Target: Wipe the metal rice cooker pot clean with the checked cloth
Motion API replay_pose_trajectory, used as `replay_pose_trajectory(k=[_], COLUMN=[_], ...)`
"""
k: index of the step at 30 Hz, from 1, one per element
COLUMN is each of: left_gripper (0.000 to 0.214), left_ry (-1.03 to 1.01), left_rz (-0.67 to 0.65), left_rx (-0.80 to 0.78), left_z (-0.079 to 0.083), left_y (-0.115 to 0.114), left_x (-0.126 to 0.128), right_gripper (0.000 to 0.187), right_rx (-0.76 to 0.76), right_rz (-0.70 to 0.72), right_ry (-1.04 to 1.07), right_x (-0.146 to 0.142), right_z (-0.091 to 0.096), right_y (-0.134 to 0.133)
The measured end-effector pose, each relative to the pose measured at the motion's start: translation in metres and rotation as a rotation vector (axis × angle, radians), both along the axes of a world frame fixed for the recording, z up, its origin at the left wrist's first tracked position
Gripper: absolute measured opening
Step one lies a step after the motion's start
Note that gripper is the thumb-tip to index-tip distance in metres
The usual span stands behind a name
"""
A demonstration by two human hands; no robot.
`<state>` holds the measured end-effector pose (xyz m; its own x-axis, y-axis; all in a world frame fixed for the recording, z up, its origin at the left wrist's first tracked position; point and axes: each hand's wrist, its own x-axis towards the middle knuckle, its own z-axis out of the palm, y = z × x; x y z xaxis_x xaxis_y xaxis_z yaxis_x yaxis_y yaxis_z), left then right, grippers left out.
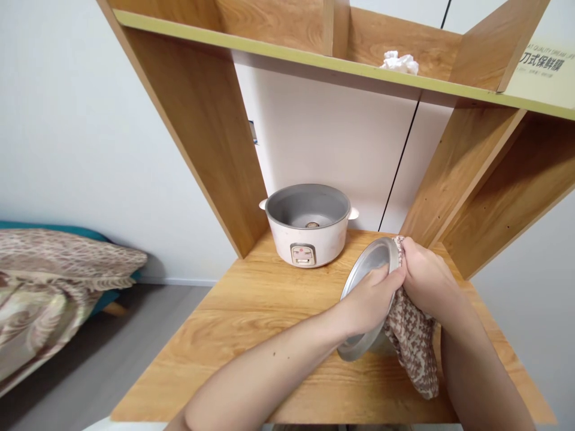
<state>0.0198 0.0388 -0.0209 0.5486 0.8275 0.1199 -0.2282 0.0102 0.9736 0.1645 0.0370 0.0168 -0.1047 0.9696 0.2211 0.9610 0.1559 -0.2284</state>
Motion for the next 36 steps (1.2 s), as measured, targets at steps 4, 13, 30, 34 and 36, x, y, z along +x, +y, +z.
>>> replay_pose_trajectory(k=[4,13,30,34,36], left_gripper=[0.045,0.042,0.043,0.043,0.043], left_ry=[0.008,0.015,0.032,-0.008,-0.024], left_rz=[0.017,-0.015,-0.01,0.0,0.012], left_rx=[0.027,0.011,0.037,0.019,0.014], left_z=[0.0,0.004,-0.001,-0.002,-0.002], left_y=[0.001,0.007,0.001,0.001,0.001], left_x=[0.0,-0.002,0.001,0.003,0.003], right_gripper=[0.006,0.01,0.003,0.004,0.004], right_rx=[0.002,0.072,0.006,0.019,0.032], right_rz=[-0.041,-0.078,0.012,-0.018,-0.028], right_ry=[-0.038,-0.125,-0.005,-0.009,-0.016], right_x=[-0.004,-0.017,0.002,-0.001,-0.003], right_z=[-0.002,-0.009,-0.003,-0.004,-0.004], right_y=[-0.006,-0.018,0.001,0.0,-0.001])
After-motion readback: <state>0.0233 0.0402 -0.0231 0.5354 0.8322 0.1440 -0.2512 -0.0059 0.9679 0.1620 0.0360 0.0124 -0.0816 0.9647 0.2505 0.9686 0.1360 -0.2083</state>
